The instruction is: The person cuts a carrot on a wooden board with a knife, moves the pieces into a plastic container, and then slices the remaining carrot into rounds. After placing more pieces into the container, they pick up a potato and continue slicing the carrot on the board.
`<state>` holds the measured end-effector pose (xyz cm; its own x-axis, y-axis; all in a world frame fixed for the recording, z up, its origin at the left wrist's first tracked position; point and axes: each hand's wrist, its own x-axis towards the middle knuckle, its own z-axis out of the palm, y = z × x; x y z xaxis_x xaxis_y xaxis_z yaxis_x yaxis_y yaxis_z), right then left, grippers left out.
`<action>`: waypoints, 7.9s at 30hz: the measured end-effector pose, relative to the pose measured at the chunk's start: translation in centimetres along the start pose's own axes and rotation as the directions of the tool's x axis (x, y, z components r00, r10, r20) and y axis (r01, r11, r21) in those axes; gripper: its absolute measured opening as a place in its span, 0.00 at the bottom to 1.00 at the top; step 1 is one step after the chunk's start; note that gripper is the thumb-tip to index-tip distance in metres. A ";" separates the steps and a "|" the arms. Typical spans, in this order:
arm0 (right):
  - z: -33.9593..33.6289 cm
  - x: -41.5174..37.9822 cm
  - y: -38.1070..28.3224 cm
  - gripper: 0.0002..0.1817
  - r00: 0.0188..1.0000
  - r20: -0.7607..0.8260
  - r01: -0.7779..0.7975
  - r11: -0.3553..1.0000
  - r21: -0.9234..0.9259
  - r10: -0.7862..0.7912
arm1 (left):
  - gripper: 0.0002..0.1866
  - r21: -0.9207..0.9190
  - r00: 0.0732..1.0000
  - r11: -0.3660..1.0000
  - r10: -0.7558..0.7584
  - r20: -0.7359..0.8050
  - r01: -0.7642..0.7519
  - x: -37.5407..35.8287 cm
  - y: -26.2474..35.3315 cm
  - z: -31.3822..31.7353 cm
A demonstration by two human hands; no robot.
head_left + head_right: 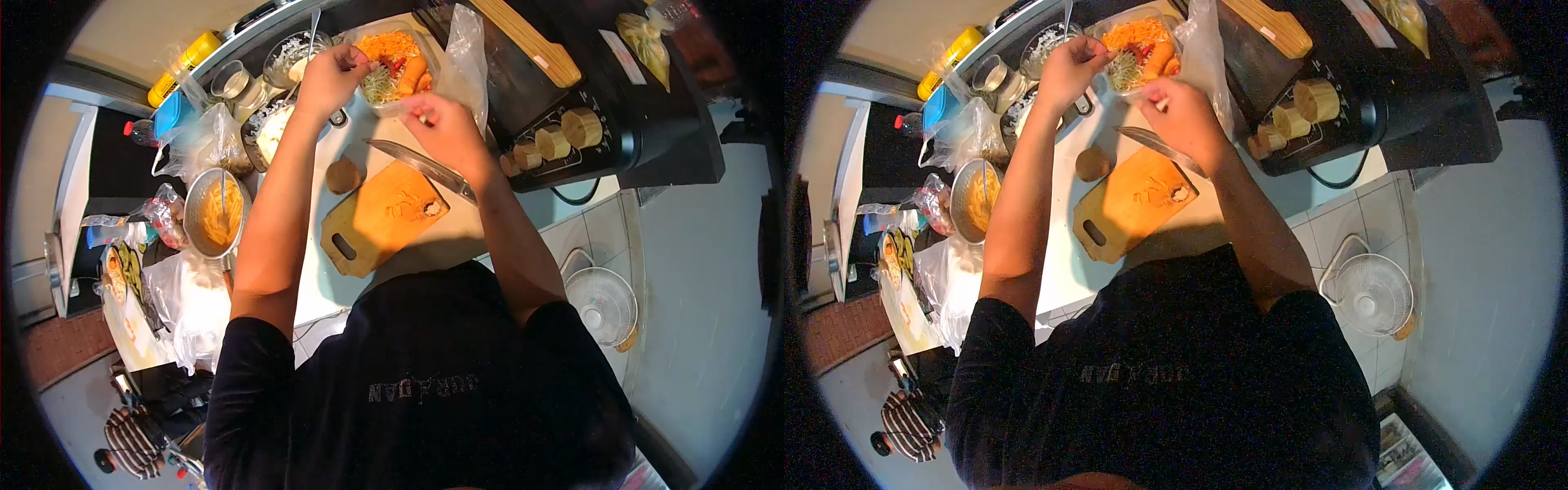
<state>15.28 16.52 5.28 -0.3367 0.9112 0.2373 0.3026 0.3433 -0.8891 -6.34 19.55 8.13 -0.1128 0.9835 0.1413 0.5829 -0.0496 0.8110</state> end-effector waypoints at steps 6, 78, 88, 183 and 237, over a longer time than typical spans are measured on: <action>-1.4 -6.0 2.9 0.18 0.872 0.476 -0.079 0.992 -0.100 0.117 | 0.10 0.103 0.998 0.995 0.005 0.065 -0.012 -4.1 2.6 -0.2; 0.6 -1.7 1.9 0.11 0.966 0.230 -0.186 0.939 0.291 0.120 | 0.07 -0.105 0.980 0.984 -0.155 -0.123 0.142 -13.1 1.2 1.6; 2.0 9.9 -1.3 0.13 0.966 -0.091 -0.209 0.936 0.284 0.243 | 0.10 -0.045 0.969 0.994 0.086 -0.230 -0.099 0.1 0.7 -0.9; 2.5 12.9 1.1 0.13 0.977 -0.200 0.047 0.993 -0.109 -0.068 | 0.07 0.193 0.994 0.976 0.087 0.061 -0.097 -17.4 0.8 3.5; -0.6 9.5 2.6 0.09 0.976 0.145 -0.086 0.902 -0.422 0.161 | 0.10 -0.070 0.996 0.997 -0.040 -0.083 0.034 -6.6 0.0 -3.1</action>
<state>13.39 26.22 5.49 -0.4093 0.9118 0.0316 0.6787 0.3275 -0.6574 -8.04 12.56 8.97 -0.2024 0.9670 0.1550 0.5205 -0.0278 0.8534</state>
